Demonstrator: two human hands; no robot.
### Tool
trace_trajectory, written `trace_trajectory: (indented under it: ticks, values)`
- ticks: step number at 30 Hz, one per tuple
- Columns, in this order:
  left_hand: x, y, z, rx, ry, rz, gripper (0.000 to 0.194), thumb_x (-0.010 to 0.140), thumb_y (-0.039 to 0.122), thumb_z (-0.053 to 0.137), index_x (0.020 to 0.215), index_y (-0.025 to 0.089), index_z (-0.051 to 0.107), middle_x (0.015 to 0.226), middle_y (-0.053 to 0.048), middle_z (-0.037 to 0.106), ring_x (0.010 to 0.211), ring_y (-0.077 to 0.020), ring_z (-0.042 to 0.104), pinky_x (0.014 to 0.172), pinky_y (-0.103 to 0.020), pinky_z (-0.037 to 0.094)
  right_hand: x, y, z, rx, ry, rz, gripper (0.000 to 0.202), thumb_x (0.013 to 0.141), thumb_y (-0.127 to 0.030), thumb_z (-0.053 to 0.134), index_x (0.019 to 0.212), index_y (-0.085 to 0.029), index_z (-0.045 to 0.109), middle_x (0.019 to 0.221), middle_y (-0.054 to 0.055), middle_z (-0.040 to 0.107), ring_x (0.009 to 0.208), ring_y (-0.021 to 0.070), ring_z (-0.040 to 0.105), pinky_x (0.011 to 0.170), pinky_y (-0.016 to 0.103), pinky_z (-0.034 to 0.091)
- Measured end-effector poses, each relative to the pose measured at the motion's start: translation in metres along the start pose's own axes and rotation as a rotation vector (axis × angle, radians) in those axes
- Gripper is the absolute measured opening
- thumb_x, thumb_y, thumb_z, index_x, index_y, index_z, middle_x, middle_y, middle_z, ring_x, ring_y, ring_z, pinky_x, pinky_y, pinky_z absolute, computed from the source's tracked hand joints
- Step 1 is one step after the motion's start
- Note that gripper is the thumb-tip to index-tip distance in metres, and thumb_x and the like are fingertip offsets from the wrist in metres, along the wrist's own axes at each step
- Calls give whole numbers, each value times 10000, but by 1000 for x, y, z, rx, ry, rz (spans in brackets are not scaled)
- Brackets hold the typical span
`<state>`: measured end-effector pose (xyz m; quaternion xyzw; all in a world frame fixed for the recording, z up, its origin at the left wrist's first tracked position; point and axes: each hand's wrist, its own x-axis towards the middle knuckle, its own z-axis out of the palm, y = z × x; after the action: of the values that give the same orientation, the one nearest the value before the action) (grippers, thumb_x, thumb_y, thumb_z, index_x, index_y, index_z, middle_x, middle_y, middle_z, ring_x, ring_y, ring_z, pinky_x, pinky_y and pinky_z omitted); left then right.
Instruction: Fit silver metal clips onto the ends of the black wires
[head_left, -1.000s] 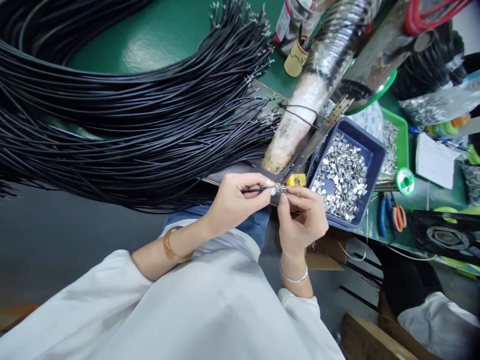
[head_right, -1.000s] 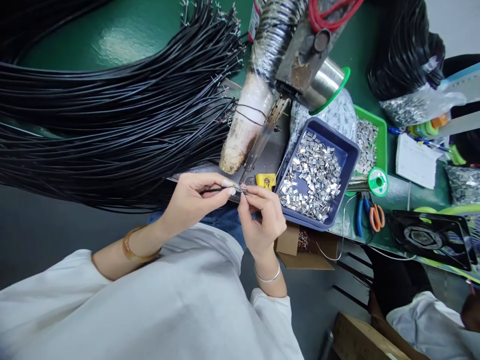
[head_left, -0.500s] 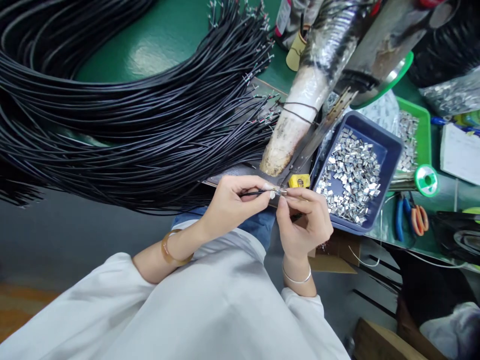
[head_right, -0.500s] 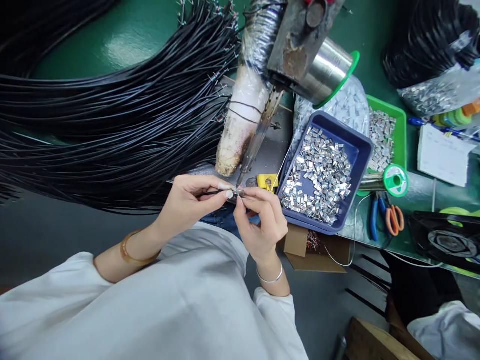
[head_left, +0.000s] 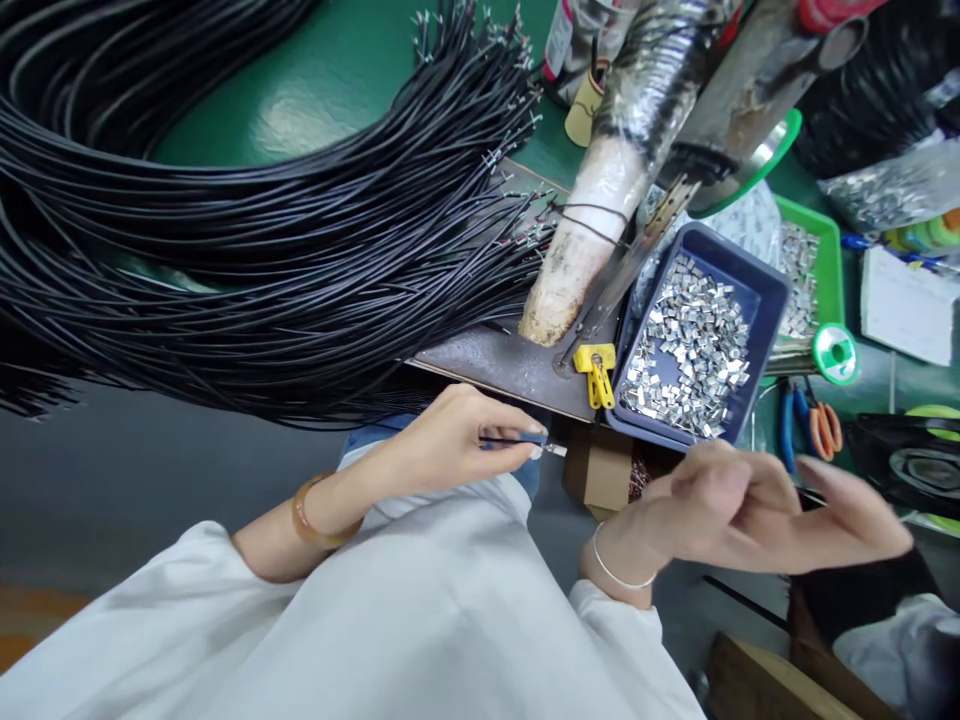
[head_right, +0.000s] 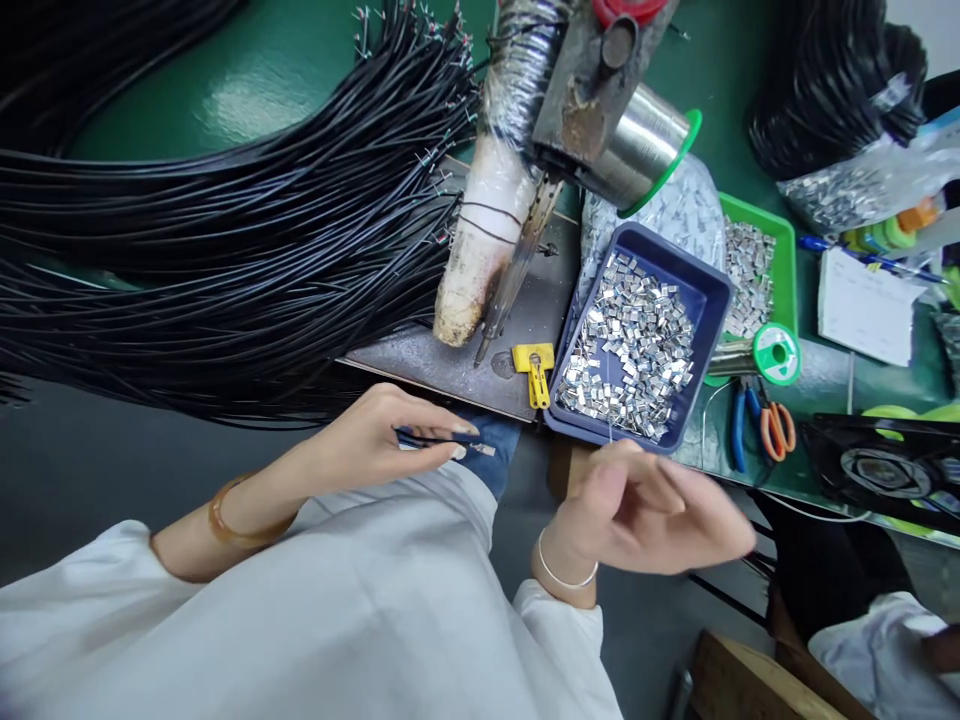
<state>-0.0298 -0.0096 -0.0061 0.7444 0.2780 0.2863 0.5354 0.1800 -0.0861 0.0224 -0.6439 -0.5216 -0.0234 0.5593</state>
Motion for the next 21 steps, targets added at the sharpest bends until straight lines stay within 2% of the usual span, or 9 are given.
trace_trajectory:
  ticks: [1, 2, 3, 6, 9, 13, 15, 19, 21]
  values:
    - [-3, -1, -2, 22, 85, 30, 166, 845, 199, 720, 987, 147, 789, 755, -23, 748, 588, -81, 596, 576, -191, 472, 5, 0, 0, -8, 205, -56, 268, 916, -267, 617, 1157, -356, 540, 945, -52, 581, 484, 53, 533, 428, 249, 390]
    - [-5, -3, -6, 60, 219, 65, 181, 842, 213, 737, 1006, 151, 784, 796, -35, 763, 616, -93, 627, 599, -199, 499, 11, 2, 1, -32, 155, 24, 190, 907, -269, 639, 1089, -292, 588, 856, -40, 596, 521, 90, 602, 471, 265, 456]
    - [-6, -5, -10, 126, 379, 98, 193, 836, 213, 748, 1019, 159, 781, 812, -38, 764, 634, -101, 638, 614, -210, 512, 17, 6, 1, -65, 23, 88, 115, 894, -274, 658, 997, -243, 619, 735, -41, 605, 540, 122, 636, 506, 274, 500]
    - [-5, -16, -28, 489, 792, 128, 231, 815, 208, 766, 1046, 204, 777, 866, -42, 736, 735, -145, 647, 708, -275, 527, 33, 26, -2, -221, -154, 175, 132, 835, -302, 721, 838, -208, 628, 712, -19, 650, 611, 155, 673, 599, 299, 529]
    - [2, -30, -46, 686, 856, 74, 171, 837, 247, 739, 998, 211, 781, 906, -58, 709, 834, -189, 646, 797, -335, 509, 48, 48, -3, -345, -255, 124, 97, 813, -270, 703, 767, -214, 638, 739, -7, 673, 703, 158, 656, 649, 297, 511]
    - [18, -42, -58, 538, 895, 36, 86, 889, 201, 659, 873, 189, 743, 824, -21, 665, 658, -116, 552, 668, -283, 446, 67, 64, 4, -333, -443, 145, 72, 774, -277, 697, 752, -219, 663, 831, 16, 721, 793, 177, 671, 669, 299, 517]
    - [26, -45, -60, 399, 967, 48, 57, 877, 214, 691, 833, 179, 697, 786, 3, 643, 615, -89, 510, 627, -267, 421, 75, 66, 6, -333, -539, 210, 97, 757, -302, 706, 747, -214, 667, 821, 11, 722, 695, 153, 638, 642, 297, 501]
    - [32, -43, -64, -95, 1176, 139, 218, 913, 350, 706, 852, 177, 587, 757, 38, 608, 520, -21, 429, 477, -217, 306, 84, 65, 6, -396, -668, 262, 117, 739, -300, 705, 715, -202, 645, 759, -6, 703, 546, 104, 544, 585, 283, 436]
    - [27, -34, -64, -323, 1143, 163, 292, 928, 441, 682, 851, 181, 570, 711, 56, 582, 448, 8, 347, 422, -205, 227, 83, 64, 5, -437, -635, 216, 105, 742, -279, 691, 703, -207, 627, 733, -17, 682, 549, 103, 537, 601, 286, 433]
